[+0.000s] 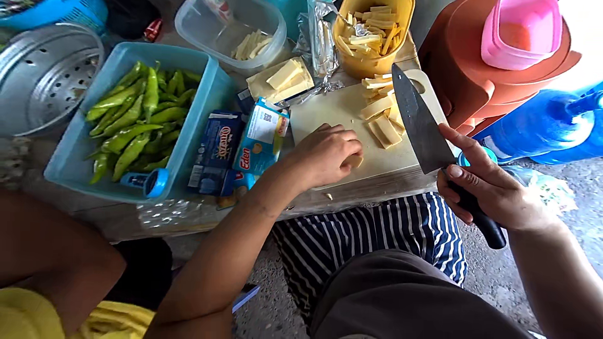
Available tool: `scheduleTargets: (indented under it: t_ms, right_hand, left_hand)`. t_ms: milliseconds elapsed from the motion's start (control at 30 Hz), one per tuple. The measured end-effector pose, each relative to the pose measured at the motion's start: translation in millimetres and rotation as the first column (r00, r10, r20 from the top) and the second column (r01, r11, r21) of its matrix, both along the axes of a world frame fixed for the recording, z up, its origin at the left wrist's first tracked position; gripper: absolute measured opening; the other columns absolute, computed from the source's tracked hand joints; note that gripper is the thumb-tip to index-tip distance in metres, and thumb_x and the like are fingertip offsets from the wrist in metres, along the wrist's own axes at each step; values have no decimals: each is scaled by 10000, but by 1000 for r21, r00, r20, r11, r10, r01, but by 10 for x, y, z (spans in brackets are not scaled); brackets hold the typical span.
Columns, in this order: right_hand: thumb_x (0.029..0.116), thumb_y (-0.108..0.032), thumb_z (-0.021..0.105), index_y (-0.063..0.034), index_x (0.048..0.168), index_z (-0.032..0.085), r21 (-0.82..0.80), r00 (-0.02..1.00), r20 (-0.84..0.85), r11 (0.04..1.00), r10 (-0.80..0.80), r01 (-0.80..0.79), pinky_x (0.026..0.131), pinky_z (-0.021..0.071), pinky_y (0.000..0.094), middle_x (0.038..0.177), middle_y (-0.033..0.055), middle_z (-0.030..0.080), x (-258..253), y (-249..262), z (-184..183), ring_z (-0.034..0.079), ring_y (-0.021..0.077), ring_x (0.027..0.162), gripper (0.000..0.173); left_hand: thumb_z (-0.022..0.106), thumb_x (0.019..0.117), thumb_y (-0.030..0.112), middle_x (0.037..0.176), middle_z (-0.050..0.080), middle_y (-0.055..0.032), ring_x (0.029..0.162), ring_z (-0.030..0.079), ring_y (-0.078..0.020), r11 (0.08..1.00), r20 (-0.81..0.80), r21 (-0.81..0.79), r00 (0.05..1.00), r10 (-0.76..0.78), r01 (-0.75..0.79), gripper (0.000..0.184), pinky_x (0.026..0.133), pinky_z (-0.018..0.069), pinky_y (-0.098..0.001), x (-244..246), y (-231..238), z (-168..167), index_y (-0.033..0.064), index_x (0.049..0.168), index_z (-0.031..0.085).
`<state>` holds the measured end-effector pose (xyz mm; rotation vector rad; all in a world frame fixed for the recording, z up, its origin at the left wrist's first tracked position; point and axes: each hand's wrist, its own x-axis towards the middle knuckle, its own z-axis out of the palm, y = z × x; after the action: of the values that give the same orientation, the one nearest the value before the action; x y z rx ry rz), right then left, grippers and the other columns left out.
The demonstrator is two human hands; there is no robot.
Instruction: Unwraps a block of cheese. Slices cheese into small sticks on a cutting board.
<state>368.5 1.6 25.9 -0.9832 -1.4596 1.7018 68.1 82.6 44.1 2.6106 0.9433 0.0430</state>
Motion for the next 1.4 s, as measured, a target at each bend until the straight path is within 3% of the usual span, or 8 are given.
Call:
scheduleTargets:
  t_ms: [100,167,333,500,1000,1133,1233,1400]
  right_hand:
    - [1089,-230,390,-321,1611,213,62,972,232,996,45,-61,397,471,171,659,-32,525,-102,37,51,524,30,442,558]
    - [1084,-256,429,-283,1612,251,176,874,485,977,20,-120,391,458,185,621,-41,521,-195,50,86,503,18,422,558]
    - [1075,-314,454,-196,1602,340,420,592,796,822,-131,-384,447,442,331,612,-9,535,-443,26,146,511,138,477,552]
    - [1084,-318,432,-226,1615,321,395,461,875,764,-144,-510,438,453,393,669,39,545,-615,29,299,556,235,505,550]
    - [1040,-178,501,-224,1620,325,282,258,955,704,-143,-652,396,391,371,606,50,488,-727,5,367,518,253,448,608]
    - [1057,-226,477,-237,1611,346,276,372,927,750,-42,-601,413,423,369,613,27,512,-645,117,271,525,218,458,570]
    - [1077,-344,438,-302,1600,311,162,490,863,848,127,-505,419,430,233,597,-72,503,-523,263,347,490,36,452,540]
    - [1071,-301,430,-244,1585,401,326,379,920,733,-100,-597,410,427,363,648,35,536,-600,74,404,539,224,466,517]
  left_hand:
    - [762,882,125,1299,661,-143,1244,589,-361,989,72,104,993,96,-103,376,1087,405,-548,-70,-170,-47,98,1255,725]
    - [759,899,241,1379,603,-167,1270,553,-375,966,171,169,971,165,-194,514,1066,423,-522,-111,-322,-101,82,1374,643]
    - [615,996,54,1172,728,-165,1156,671,-302,811,508,342,819,265,-475,210,1043,499,-347,-39,-687,-540,-2,1144,752]
    - [602,970,-27,1115,747,-151,1114,683,-290,779,560,346,781,276,-523,209,1005,512,-314,24,-721,-701,-11,1097,767]
    - [630,953,-32,1075,745,-142,1094,671,-281,775,608,320,745,273,-545,179,986,505,-302,26,-706,-762,-7,1060,772]
    - [630,944,-32,1067,740,-156,1080,680,-290,766,609,331,745,273,-551,169,984,516,-309,27,-721,-762,-11,1035,771]
    - [623,953,-25,1085,742,-161,1097,688,-292,768,598,333,752,277,-548,172,1000,520,-320,29,-732,-761,-19,1048,765]
    - [637,961,-6,1084,747,-151,1107,684,-284,754,591,346,754,287,-558,156,993,516,-302,36,-739,-763,-20,1053,763]
